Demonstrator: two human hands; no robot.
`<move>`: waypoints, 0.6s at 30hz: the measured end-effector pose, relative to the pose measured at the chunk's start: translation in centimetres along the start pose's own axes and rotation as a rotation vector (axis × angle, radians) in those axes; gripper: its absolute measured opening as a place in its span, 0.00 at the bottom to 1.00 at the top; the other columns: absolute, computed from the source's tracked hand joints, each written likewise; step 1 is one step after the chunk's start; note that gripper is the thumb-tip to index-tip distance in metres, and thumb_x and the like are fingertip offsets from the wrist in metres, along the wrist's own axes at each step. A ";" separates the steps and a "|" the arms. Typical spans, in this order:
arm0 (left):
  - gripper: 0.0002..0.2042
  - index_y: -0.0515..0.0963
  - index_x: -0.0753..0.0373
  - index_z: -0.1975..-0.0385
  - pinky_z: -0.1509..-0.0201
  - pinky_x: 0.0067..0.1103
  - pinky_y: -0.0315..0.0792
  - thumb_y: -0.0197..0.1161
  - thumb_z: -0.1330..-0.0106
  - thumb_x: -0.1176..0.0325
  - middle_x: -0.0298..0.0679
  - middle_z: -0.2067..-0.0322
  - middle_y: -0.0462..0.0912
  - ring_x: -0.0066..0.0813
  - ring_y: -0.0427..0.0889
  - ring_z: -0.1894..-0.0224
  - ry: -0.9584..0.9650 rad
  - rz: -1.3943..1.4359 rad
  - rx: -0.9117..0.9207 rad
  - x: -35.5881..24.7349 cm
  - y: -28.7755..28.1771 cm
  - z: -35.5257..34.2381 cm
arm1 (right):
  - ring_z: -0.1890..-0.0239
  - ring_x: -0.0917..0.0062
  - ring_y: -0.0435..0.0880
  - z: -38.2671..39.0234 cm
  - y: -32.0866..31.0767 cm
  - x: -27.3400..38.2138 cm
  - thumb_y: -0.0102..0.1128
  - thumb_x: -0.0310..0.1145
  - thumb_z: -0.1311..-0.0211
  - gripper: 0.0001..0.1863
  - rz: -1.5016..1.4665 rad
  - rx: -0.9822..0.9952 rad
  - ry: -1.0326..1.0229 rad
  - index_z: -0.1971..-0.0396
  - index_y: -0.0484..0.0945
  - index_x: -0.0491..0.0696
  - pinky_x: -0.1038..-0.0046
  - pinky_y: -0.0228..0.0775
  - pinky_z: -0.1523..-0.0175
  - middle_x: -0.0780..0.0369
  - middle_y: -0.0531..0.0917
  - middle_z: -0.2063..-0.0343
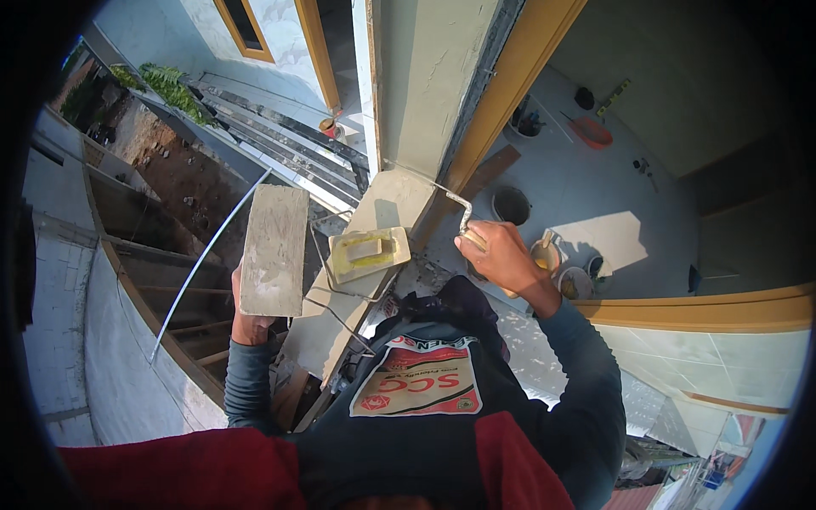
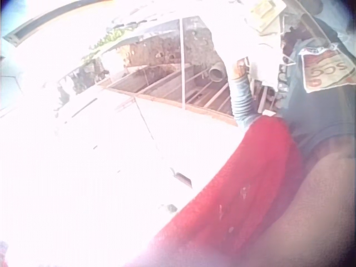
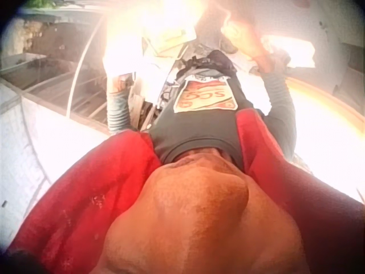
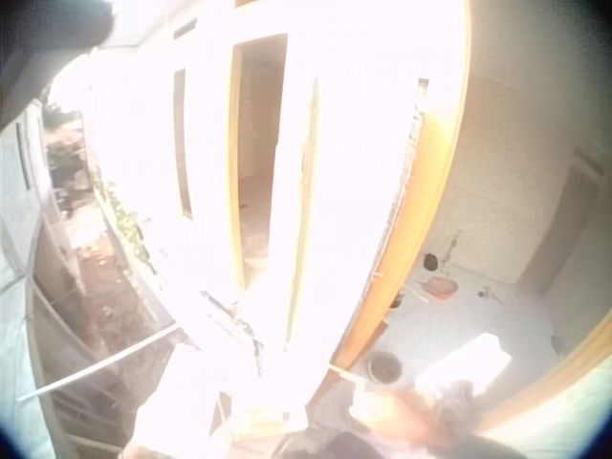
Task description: The person sands the edge of a window frame and then applies plaster using a trowel and a hawk.
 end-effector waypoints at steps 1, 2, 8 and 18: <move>0.20 0.67 0.69 0.37 0.51 0.30 0.84 0.52 0.26 0.70 0.48 0.48 0.81 0.37 0.87 0.53 -0.005 -0.001 -0.004 0.3 -0.2 0.1 | 0.72 0.50 0.79 -0.2 0.4 -0.1 0.65 0.33 0.38 0.14 -0.004 0.005 0.002 0.67 0.79 0.35 0.63 0.73 0.63 0.48 0.82 0.74; 0.20 0.67 0.69 0.37 0.51 0.30 0.84 0.51 0.26 0.70 0.48 0.48 0.81 0.37 0.87 0.53 -0.023 0.019 -0.019 0.5 -0.5 0.0 | 0.72 0.49 0.79 -0.5 0.9 -0.5 0.65 0.34 0.38 0.14 0.021 0.039 0.041 0.67 0.78 0.35 0.63 0.72 0.64 0.47 0.82 0.74; 0.20 0.69 0.70 0.38 0.53 0.28 0.84 0.54 0.28 0.71 0.46 0.50 0.83 0.34 0.87 0.55 -0.082 0.075 -0.064 0.6 -0.2 -0.1 | 0.71 0.43 0.73 -1.8 0.6 0.0 0.62 0.35 0.37 0.15 -0.019 0.021 0.145 0.72 0.76 0.36 0.58 0.68 0.66 0.42 0.76 0.76; 0.20 0.67 0.70 0.37 0.52 0.30 0.85 0.51 0.27 0.70 0.48 0.48 0.81 0.37 0.87 0.54 -0.083 0.158 0.007 -0.8 1.9 -0.5 | 0.79 0.87 0.75 -0.8 -7.1 5.2 0.62 0.36 0.32 0.18 -0.255 -0.191 0.174 0.53 0.81 0.36 0.81 0.68 0.76 0.67 0.78 0.77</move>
Point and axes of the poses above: each hand's wrist, its own z-axis away from the middle knuckle, its own y-axis out of the palm, x = y × z, the point moved 6 cm from there along -z, towards the middle knuckle
